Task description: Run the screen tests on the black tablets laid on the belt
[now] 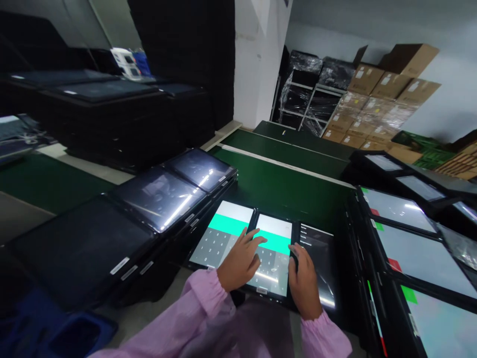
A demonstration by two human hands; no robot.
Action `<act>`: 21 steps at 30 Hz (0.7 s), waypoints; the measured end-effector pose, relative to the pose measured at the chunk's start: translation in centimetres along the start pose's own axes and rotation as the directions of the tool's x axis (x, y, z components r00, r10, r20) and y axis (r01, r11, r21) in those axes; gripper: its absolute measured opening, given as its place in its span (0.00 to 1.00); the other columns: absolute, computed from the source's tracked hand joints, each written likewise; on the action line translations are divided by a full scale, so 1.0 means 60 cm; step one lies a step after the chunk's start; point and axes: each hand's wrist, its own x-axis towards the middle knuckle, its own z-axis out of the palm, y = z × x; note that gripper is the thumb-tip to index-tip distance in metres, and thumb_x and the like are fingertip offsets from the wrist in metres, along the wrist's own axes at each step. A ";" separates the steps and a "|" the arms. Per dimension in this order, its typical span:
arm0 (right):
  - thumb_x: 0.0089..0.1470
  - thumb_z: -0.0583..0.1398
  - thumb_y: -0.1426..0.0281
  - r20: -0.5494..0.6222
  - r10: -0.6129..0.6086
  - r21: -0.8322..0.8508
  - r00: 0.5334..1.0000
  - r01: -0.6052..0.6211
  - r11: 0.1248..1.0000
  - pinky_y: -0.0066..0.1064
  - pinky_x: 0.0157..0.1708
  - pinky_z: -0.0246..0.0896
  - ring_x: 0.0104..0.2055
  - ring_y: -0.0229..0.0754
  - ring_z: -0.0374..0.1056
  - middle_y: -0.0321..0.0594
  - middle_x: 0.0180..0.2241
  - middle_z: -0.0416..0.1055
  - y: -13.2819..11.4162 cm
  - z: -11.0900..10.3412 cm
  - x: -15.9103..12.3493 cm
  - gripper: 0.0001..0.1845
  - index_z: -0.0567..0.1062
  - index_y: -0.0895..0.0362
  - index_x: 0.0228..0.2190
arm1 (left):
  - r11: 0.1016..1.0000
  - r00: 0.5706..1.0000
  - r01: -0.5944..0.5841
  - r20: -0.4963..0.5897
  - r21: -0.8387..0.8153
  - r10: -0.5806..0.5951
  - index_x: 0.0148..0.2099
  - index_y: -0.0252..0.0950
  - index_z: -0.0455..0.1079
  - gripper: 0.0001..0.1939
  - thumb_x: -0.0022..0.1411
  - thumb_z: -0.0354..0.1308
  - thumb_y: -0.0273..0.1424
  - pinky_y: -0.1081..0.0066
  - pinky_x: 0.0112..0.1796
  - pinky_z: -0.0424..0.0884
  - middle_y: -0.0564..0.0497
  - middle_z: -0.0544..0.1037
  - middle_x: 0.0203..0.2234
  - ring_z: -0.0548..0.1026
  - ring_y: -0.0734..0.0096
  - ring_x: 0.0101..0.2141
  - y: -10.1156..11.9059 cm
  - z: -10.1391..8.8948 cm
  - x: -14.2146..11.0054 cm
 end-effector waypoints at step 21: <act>0.73 0.49 0.66 0.083 0.028 -0.056 0.996 -0.023 0.998 0.55 0.61 0.65 0.63 0.56 0.64 0.54 0.59 0.69 0.001 0.040 0.001 0.20 0.69 0.58 0.60 | 0.992 0.973 0.124 -0.194 -0.003 -0.123 0.69 0.41 0.60 0.30 0.67 0.48 0.21 0.38 0.71 0.49 0.44 0.72 0.63 0.59 0.53 0.70 -0.042 -0.024 -0.086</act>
